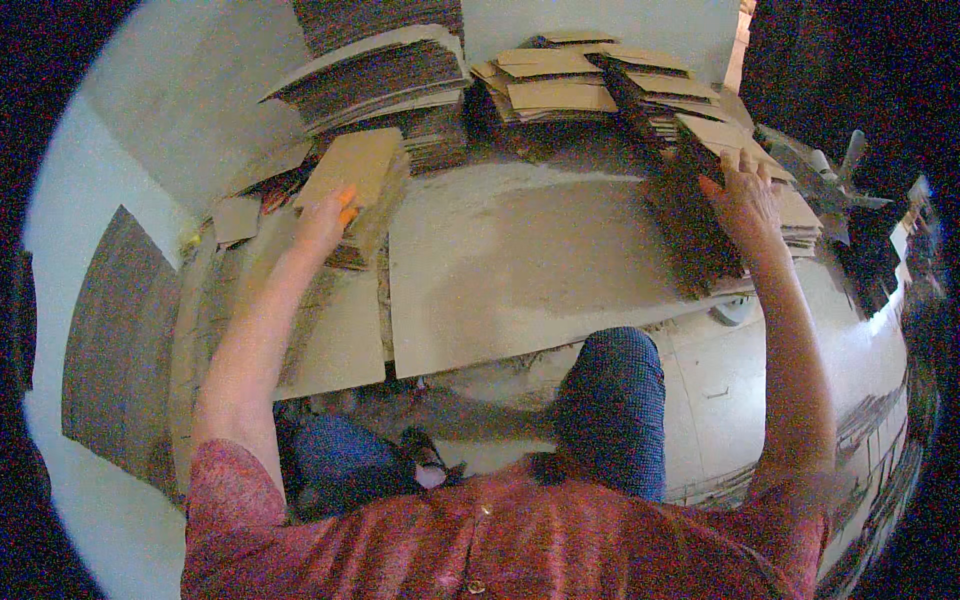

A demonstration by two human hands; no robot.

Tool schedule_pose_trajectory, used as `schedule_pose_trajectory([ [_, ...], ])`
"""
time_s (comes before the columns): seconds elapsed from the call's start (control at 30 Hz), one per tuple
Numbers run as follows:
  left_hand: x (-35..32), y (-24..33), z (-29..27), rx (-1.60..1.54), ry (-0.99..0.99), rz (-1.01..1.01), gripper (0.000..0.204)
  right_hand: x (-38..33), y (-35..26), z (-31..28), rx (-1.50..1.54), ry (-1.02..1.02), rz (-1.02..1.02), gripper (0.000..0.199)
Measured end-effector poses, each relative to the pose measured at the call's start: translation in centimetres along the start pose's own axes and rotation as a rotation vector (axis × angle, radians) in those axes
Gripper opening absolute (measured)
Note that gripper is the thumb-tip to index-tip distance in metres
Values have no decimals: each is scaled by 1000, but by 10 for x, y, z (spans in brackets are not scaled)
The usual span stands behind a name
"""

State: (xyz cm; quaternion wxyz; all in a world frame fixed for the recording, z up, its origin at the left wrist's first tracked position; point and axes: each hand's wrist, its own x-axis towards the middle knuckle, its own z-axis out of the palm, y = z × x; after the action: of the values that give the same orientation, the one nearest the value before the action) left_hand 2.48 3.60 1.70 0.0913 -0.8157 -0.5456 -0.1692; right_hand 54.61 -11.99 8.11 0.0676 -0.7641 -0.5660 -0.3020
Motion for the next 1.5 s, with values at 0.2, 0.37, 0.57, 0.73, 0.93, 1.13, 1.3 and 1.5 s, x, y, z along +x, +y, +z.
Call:
schedule_pose_trajectory([
  [0.2, 30, -4, -8, -149, 122, -30, 25, -44, -54, -32, 421, 222, -214, 38],
  [0.37, 34, -16, -30, -327, 30, -237, 25, -95, -134, -27, 1006, 26, -295, 39],
  [0.57, -34, 62, -35, -433, 338, 208, 28, -111, -187, -45, 2043, -697, 293, 44],
  [0.73, -144, 131, -16, -449, 152, 574, 40, -115, -201, -29, 2296, -949, 527, 25],
  [0.93, -184, 6, -9, 249, 44, -386, 84, -144, -194, -15, 1676, -245, 136, 14],
  [1.13, -181, -28, -46, 178, -391, -600, 34, -138, -203, -25, 1301, -396, -51, 20],
  [1.3, -190, -76, -30, -176, -101, -694, 34, -141, -215, -26, 1430, -474, -7, 21],
  [1.5, -158, -43, -78, -105, -210, -481, 28, -146, -221, -83, 1954, -315, -128, 17],
])
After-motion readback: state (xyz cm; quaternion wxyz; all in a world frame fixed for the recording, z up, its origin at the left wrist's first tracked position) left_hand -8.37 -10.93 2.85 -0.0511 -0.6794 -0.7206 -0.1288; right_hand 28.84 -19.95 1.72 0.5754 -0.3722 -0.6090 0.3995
